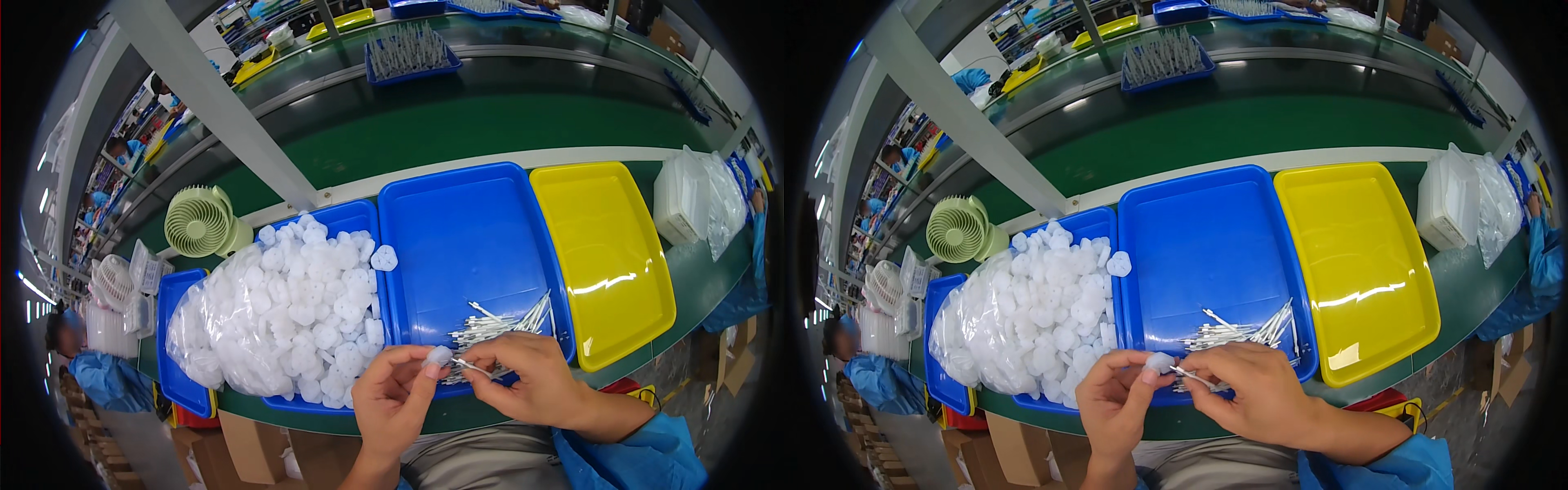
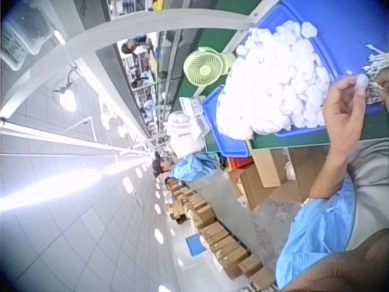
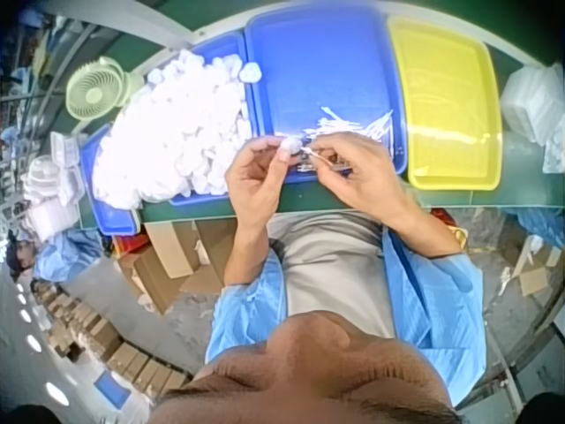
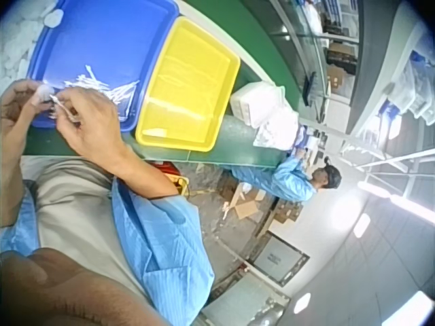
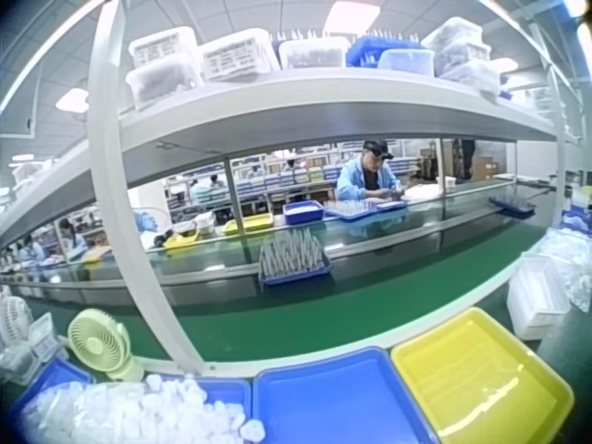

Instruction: The person inserts white plastic sticks into white plastic caps by hand. They pick up a cap and a stick, fit them together, and place the assembled unit into a blue tray. The process is repeated continuously throughout the clip.

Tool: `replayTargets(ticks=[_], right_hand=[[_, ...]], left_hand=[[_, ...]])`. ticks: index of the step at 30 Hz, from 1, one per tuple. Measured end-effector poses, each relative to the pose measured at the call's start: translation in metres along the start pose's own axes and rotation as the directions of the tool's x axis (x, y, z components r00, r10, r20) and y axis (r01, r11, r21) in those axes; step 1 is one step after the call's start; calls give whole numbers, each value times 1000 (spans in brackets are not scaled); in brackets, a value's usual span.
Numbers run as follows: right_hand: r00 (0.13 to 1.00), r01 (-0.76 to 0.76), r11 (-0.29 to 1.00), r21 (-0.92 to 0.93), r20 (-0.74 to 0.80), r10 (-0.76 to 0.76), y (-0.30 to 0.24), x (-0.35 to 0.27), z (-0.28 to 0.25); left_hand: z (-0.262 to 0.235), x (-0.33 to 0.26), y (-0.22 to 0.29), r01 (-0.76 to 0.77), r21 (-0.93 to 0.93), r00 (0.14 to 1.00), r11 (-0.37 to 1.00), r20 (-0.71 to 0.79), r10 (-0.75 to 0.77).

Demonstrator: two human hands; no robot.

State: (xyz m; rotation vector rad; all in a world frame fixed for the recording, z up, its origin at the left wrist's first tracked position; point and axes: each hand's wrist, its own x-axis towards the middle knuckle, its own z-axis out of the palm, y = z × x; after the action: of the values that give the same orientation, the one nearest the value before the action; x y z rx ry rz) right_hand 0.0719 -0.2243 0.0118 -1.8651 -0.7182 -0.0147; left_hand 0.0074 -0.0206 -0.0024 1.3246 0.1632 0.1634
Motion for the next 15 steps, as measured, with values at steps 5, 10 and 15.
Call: replayTargets(ticks=[5, 10, 15], right_hand=[[997, 63, 979, -193, -33, -70, -1, 2, 5], [990, 90, 971, -222, -85, -112, -3, 2, 8], [996, 72, 973, -220, -43, -83, -5, -1, 9]], left_hand=[[-1, -1, -2, 8, -60, 1000, 998, 7, -8], [-1, -1, -1, 16, -69, 1000, 997, -5, -16], [-2, -2, -3, 34, -78, 999, 996, -1, -35]])
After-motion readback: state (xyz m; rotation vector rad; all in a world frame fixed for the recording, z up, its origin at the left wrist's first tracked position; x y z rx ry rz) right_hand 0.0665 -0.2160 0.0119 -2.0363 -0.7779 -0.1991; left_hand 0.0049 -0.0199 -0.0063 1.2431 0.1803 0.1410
